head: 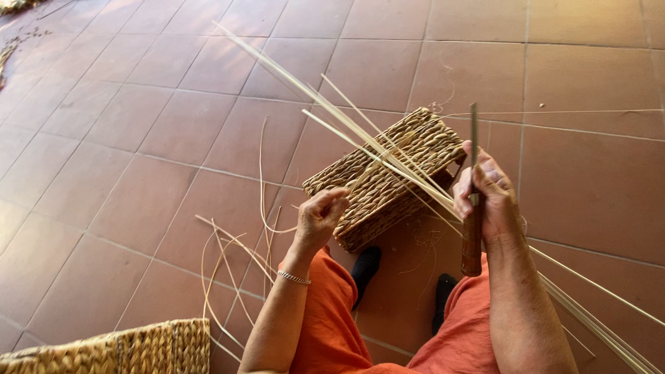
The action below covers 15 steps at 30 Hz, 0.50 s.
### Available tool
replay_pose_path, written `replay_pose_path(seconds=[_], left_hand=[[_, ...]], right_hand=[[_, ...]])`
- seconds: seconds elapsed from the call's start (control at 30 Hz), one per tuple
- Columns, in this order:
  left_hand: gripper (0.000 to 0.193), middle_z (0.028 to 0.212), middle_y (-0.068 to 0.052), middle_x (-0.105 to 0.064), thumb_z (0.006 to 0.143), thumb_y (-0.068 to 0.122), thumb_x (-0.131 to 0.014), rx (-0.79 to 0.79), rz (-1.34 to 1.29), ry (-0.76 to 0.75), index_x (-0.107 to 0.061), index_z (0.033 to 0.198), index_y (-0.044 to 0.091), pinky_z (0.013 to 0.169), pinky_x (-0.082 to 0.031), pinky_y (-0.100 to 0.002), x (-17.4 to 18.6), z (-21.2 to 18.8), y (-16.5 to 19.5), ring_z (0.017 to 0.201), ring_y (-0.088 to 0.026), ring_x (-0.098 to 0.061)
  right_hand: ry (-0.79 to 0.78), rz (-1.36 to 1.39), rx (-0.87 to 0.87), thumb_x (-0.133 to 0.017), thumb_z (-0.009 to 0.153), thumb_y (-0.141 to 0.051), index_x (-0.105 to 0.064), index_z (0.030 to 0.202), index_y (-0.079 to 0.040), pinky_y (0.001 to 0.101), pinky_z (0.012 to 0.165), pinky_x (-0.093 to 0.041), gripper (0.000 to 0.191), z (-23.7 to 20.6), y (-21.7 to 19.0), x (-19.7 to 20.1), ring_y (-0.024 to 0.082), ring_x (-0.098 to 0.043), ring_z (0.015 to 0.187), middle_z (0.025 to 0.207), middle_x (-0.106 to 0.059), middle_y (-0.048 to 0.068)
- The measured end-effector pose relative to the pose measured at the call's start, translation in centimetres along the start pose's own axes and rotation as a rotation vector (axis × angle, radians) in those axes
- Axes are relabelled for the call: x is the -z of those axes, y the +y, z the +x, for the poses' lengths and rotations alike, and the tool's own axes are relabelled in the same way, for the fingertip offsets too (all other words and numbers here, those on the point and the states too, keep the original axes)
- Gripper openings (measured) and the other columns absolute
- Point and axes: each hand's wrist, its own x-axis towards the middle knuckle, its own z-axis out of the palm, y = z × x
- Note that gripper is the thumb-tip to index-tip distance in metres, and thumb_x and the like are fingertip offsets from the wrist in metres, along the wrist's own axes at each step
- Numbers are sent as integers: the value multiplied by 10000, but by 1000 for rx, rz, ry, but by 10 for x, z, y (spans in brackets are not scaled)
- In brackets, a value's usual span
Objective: The person sits on a tiled floor and uses a knife to split long bamboo strips into thinner strands. They hold the strips against a small woven stool and repeatedly shave and separate the material, discarding the thin offcuts onto the floor.
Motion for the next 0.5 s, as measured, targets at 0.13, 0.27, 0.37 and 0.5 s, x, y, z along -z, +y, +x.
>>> replay_pose_path(seconds=[0.13, 0.27, 0.37, 0.5], left_hand=[[138, 896, -21, -739, 1010, 172, -703, -81, 228, 293, -774, 1099, 94, 640, -546, -223, 18, 3, -3, 742, -99, -629], [84, 931, 3, -699, 997, 190, -720, -373, 675, 554, -753, 1017, 115, 830, -523, -298, 89, -9, -3, 902, -188, -610], [137, 908, -6, -643, 1013, 225, -726, -337, 774, 619, -757, 1041, 94, 795, -522, -299, 153, -44, 4, 881, -183, -594], [145, 924, -21, -702, 1039, 216, -697, -53, 637, 647, -756, 1028, 84, 544, -487, -200, 216, -98, 17, 635, -73, -563]], right_hand=[[37, -248, -86, -558, 1066, -146, -370, 1603, -27, 235, 441, -492, 582, -10, 12, -22, 112, -566, 505, 711, -645, 41], [104, -520, -197, -521, 1065, -121, -379, 1611, -47, 239, 407, -460, 569, -9, 20, -34, 113, -555, 512, 731, -625, 42], [60, -533, -165, -537, 1074, -99, -413, 1620, -46, 241, 439, -480, 562, -10, 28, -32, 120, -569, 531, 751, -626, 47], [13, -638, -171, -539, 1147, -72, -455, 1574, -23, 260, 479, -481, 437, -13, 44, -25, 129, -576, 580, 801, -623, 75]])
